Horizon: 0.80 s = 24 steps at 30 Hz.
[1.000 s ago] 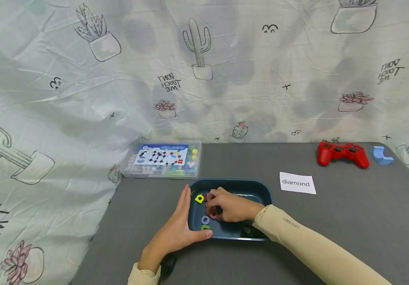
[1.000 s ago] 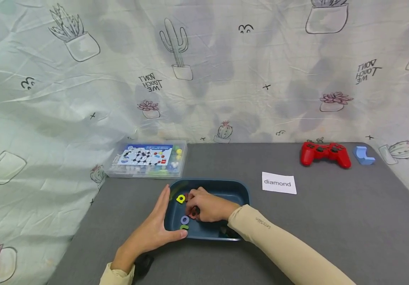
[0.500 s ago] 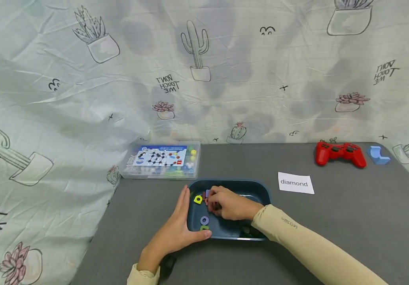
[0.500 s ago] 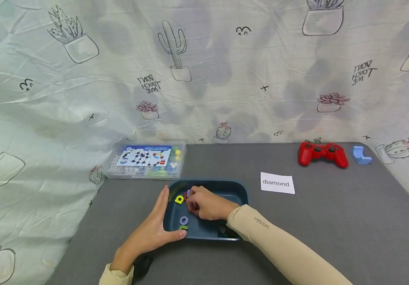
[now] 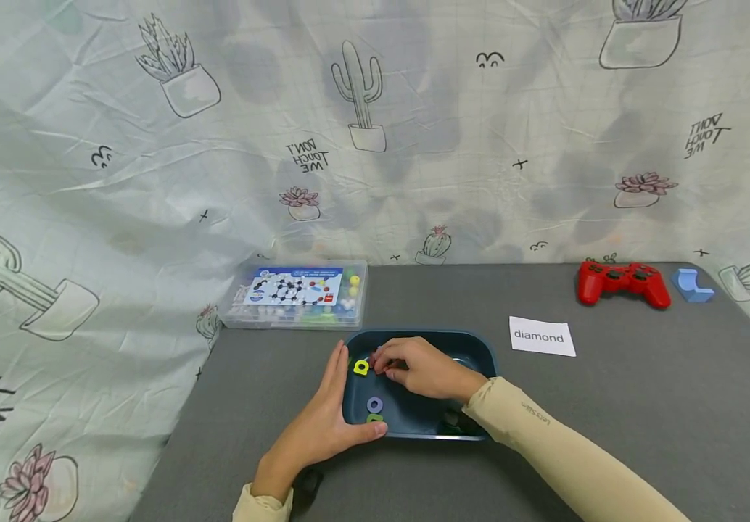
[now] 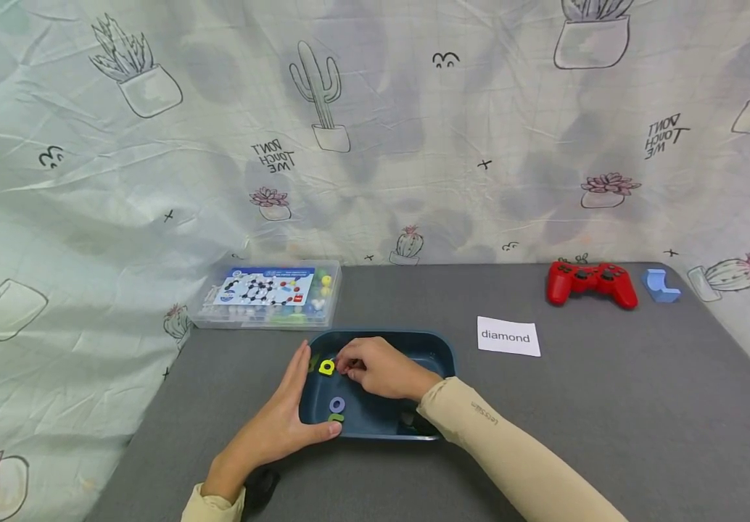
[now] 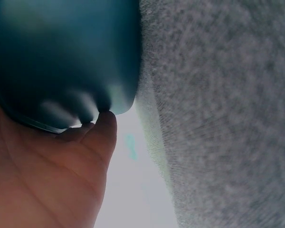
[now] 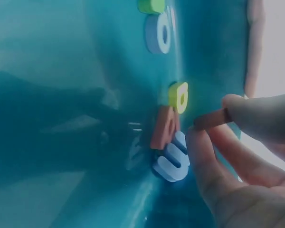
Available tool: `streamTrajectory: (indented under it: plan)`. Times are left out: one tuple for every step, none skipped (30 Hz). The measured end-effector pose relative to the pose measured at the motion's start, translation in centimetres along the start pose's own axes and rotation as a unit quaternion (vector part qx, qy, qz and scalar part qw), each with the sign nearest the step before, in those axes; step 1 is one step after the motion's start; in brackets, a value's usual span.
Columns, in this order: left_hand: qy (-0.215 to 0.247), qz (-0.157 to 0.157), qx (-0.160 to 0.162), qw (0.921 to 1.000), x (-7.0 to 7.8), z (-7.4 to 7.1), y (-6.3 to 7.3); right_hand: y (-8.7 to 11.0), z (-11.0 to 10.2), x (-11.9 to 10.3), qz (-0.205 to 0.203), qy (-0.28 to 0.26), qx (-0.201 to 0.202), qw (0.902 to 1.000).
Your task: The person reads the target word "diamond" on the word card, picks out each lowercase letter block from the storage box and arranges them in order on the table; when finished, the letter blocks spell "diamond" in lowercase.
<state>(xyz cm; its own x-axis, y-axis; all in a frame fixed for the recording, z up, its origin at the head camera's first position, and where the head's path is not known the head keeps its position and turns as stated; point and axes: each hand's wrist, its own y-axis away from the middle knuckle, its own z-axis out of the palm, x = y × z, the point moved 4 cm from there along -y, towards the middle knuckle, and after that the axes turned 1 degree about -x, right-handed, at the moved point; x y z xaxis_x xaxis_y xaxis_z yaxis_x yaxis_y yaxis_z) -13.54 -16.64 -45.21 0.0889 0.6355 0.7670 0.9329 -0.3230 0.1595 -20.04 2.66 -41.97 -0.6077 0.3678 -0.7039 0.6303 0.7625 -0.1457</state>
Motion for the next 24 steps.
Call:
streamTrajectory:
  plan:
    - [-0.001,0.0,0.0,1.0,0.0,0.0,0.0,0.0,-0.1,0.0,0.003,-0.009,0.005,0.9999]
    - [-0.003,-0.001,0.0,1.0,0.0,0.0,0.0,0.1,-0.1,-0.1,0.006,-0.018,0.009,0.9998]
    - [-0.004,-0.001,-0.001,1.0,0.0,0.0,0.0,0.1,-0.1,-0.1,0.01,-0.026,0.011,0.9995]
    - [-0.004,-0.003,-0.001,1.0,-0.1,0.1,-0.1,0.2,-0.1,-0.1,0.013,-0.034,0.012,0.9993]
    - [-0.004,-0.003,-0.002,1.0,-0.1,0.1,-0.1,0.2,-0.2,-0.1,0.017,-0.042,0.014,0.9989]
    - [-0.004,-0.003,-0.002,1.0,-0.1,0.1,-0.1,0.3,-0.2,0.0,0.019,-0.049,0.015,0.9985]
    - [-0.003,-0.003,-0.002,1.0,0.0,0.1,-0.1,0.3,-0.2,0.0,0.021,-0.055,0.017,0.9981]
    - [-0.003,-0.002,-0.002,1.0,-0.1,0.1,-0.1,0.3,-0.2,0.0,0.023,-0.062,0.018,0.9977]
    - [-0.004,-0.002,-0.001,1.0,0.0,0.0,-0.1,0.4,-0.3,-0.1,0.025,-0.068,0.02,0.9972]
    - [-0.004,-0.002,0.0,1.0,0.0,0.0,-0.1,0.5,-0.4,-0.1,0.026,-0.074,0.022,0.9967]
    - [-0.004,-0.002,0.0,1.0,-0.1,0.1,-0.1,0.6,-0.5,-0.2,0.028,-0.08,0.022,0.9962]
    - [-0.006,-0.003,0.001,1.0,-0.1,0.1,-0.1,0.7,-0.6,-0.2,0.029,-0.087,0.023,0.9955]
    - [-0.008,-0.004,0.002,1.0,-0.1,0.1,-0.1,0.8,-0.7,-0.3,0.031,-0.097,0.022,0.9945]
    - [-0.01,-0.004,0.002,0.9999,-0.1,0.1,-0.1,0.9,-0.8,-0.3,0.034,-0.109,0.022,0.9933]
    - [-0.011,-0.005,0.002,0.9999,-0.1,0.1,0.0,1.1,-1.0,-0.4,0.038,-0.117,0.022,0.9921]
    - [-0.012,-0.004,0.001,0.9999,-0.1,0.1,0.0,1.2,-1.2,-0.4,0.041,-0.126,0.022,0.991]
    - [-0.012,-0.004,0.0,0.9999,-0.1,0.1,0.0,1.3,-1.3,-0.5,0.045,-0.132,0.021,0.99]
    - [-0.014,-0.003,0.0,0.9999,-0.1,0.1,0.0,1.5,-1.5,-0.5,0.048,-0.135,0.023,0.9895]
    - [-0.013,-0.002,-0.001,0.9999,-0.1,0.1,0.0,1.6,-1.7,-0.6,0.05,-0.139,0.024,0.9888]
    - [-0.013,-0.002,-0.001,0.9999,-0.1,0.1,0.0,1.8,-1.9,-0.6,0.051,-0.141,0.026,0.9883]
    - [-0.014,-0.002,-0.001,0.9999,-0.1,0.1,0.0,2.0,-2.2,-0.7,0.055,-0.141,0.03,0.9881]
    - [-0.014,-0.002,0.0,0.9999,-0.1,0.1,0.0,2.2,-2.4,-0.8,0.056,-0.142,0.033,0.9877]
    - [-0.014,-0.002,0.0,0.9999,-0.1,0.1,-0.1,2.4,-2.6,-0.8,0.058,-0.145,0.037,0.9871]
    - [-0.014,-0.002,0.0,0.9999,0.0,0.1,-0.1,2.6,-2.9,-0.9,0.06,-0.146,0.039,0.9867]
